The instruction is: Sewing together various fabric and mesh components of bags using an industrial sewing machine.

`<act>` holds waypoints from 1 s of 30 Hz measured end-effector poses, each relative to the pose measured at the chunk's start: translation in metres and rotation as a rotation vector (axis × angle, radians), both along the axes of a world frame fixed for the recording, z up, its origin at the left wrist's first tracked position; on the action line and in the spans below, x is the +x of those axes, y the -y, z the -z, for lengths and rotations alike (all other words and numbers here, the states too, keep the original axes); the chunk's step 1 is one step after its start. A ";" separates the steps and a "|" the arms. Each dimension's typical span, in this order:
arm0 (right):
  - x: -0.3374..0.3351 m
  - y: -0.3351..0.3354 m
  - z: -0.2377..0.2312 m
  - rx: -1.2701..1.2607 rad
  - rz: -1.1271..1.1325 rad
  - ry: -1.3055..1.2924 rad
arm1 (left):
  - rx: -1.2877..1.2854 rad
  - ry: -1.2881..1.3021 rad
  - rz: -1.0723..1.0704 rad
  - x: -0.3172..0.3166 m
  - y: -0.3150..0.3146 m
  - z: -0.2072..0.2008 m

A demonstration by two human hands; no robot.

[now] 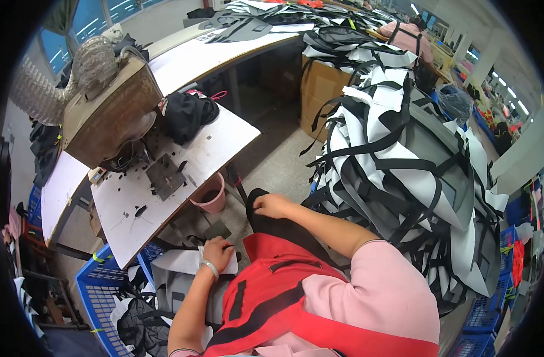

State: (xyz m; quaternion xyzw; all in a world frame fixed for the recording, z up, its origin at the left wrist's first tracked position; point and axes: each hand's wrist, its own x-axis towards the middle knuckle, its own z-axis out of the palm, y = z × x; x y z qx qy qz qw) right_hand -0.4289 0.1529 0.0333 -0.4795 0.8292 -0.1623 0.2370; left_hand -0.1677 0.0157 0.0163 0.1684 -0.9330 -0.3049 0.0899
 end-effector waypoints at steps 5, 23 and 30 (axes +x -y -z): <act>0.070 0.053 -0.040 -0.003 -0.295 0.641 | -0.036 -0.141 0.286 -0.032 -0.046 -0.047; 0.045 0.044 0.041 0.076 0.247 1.119 | 0.188 -0.284 -1.000 0.249 -0.055 -0.109; 0.050 0.048 0.043 0.100 0.213 1.193 | 0.119 -0.102 -1.139 0.274 -0.106 -0.095</act>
